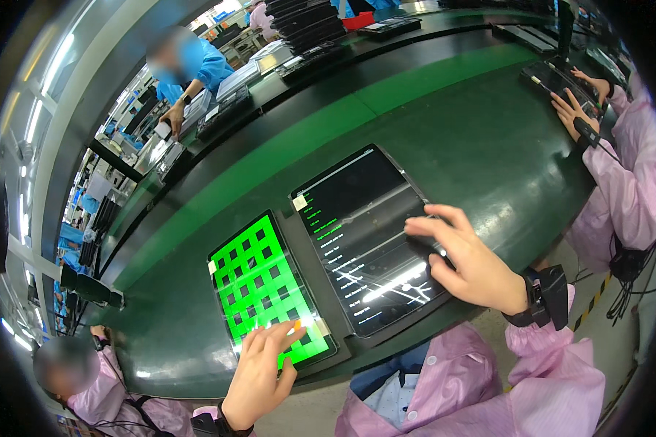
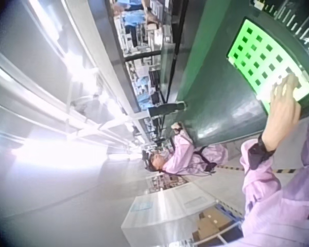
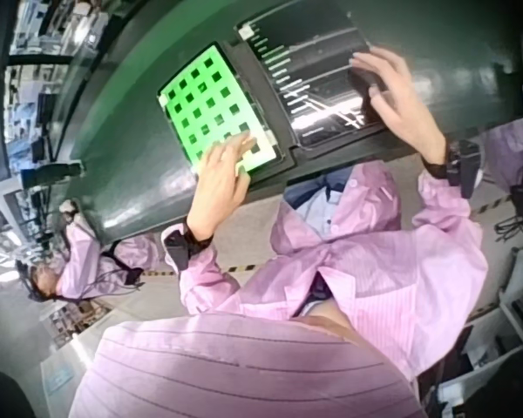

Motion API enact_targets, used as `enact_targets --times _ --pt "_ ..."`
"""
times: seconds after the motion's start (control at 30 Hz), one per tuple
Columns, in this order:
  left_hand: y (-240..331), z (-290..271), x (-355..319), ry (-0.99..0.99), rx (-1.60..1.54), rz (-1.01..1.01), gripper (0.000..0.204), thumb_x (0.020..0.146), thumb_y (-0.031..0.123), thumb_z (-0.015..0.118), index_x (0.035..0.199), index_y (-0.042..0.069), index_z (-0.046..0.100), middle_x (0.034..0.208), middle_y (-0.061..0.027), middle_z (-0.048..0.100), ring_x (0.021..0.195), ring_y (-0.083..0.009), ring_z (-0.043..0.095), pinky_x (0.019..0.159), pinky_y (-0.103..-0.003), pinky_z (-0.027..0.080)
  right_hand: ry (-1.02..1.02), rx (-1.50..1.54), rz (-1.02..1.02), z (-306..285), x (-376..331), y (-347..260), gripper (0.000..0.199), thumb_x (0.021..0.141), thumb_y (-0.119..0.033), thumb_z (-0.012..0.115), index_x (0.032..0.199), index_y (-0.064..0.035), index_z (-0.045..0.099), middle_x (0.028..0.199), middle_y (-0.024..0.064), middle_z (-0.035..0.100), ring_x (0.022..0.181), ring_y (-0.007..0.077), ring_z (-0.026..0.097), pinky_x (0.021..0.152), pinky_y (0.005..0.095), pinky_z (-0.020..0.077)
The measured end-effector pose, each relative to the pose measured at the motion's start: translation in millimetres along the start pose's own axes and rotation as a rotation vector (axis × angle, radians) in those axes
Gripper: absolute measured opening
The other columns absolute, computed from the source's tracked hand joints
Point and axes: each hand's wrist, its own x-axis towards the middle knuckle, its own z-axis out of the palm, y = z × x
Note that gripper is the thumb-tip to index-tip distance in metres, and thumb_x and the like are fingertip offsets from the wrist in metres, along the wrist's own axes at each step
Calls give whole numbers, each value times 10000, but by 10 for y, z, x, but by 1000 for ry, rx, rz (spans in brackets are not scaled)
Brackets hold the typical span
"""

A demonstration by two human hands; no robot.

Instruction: The worker performs quality control and functional testing on tablet screens by interacting with test software and patterns on an assembly line.

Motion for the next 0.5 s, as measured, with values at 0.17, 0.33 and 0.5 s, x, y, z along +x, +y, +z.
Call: enact_targets --times 0.17,0.33,0.5 --pt "-163 -56 -108 111 69 -70 775 707 107 718 1349 -21 305 1386 -214 371 1258 -392 348 1044 -475 292 111 -171 197 -107 -52 157 501 808 -42 539 1285 30 407 1297 196 456 1273 355 329 1022 391 351" --pt "-327 26 -320 67 67 -146 997 586 347 839 1353 -2 306 1441 -240 247 1294 -414 277 1047 -541 226 25 171 513 -182 -21 445 440 917 -240 551 1240 47 472 1158 152 564 1036 212 549 895 314 432" --pt "-404 141 -377 120 86 -131 1006 562 367 844 1367 60 326 1454 -229 237 1301 -408 257 1046 -571 188 -96 247 647 -181 147 268 615 828 -357 677 1257 35 474 1091 133 560 980 192 536 850 304 441"
